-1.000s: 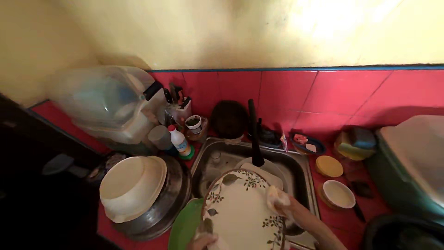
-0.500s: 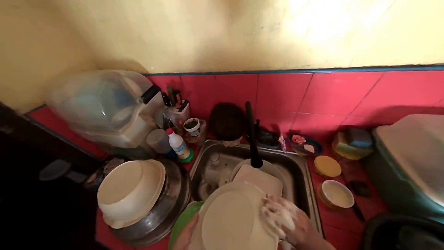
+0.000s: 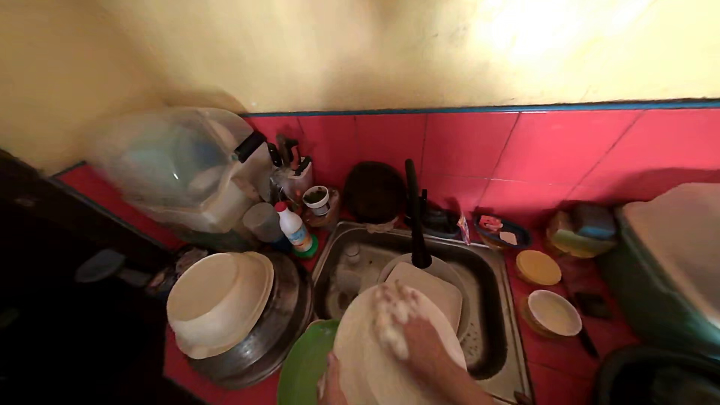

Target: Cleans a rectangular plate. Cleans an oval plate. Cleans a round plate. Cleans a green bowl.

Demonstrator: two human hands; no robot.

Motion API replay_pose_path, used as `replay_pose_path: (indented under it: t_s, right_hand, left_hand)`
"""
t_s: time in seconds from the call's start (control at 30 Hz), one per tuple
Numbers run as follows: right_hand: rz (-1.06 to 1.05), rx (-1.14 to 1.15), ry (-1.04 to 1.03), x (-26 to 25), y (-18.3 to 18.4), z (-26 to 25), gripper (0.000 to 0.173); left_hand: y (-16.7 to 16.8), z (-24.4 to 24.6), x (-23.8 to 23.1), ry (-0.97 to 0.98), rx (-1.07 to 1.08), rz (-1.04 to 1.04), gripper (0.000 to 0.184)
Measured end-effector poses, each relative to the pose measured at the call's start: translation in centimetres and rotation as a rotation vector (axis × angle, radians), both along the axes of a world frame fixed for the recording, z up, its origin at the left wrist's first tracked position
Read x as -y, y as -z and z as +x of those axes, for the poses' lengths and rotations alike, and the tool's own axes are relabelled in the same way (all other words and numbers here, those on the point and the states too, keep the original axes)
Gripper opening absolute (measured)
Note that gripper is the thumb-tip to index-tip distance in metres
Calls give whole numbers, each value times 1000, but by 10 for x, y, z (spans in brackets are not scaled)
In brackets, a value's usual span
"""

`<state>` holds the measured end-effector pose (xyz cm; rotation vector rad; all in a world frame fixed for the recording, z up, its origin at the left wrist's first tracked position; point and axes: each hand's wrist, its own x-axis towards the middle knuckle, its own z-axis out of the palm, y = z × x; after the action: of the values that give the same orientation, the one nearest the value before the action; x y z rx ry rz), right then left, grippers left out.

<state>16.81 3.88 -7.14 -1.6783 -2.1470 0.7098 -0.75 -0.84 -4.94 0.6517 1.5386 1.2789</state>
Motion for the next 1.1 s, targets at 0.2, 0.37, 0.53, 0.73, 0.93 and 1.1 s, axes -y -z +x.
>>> replay_pose_path:
  t_s: [0.2, 0.37, 0.53, 0.73, 0.93, 1.1]
  right_hand:
    - [-154, 8, 56, 30, 8, 2, 62]
    - [33, -63, -3, 52, -7, -33, 52]
    - [-70, -71, 201, -6, 21, 29, 64]
    - [-62, -77, 67, 68, 4, -17, 52]
    - [-215, -1, 69, 1, -33, -24, 62]
    - [-250, -272, 205, -32, 12, 47, 62]
  left_hand:
    - [10, -32, -19, -260, 105, 57, 47]
    - [3, 11, -9, -111, 64, 6, 43]
    - [-1, 5, -10, -97, 109, -22, 46]
    - [7, 5, -19, -204, 127, -42, 44]
    - [16, 28, 13, 120, 47, 7, 41]
    - [3, -3, 4, 18, 80, 84, 41]
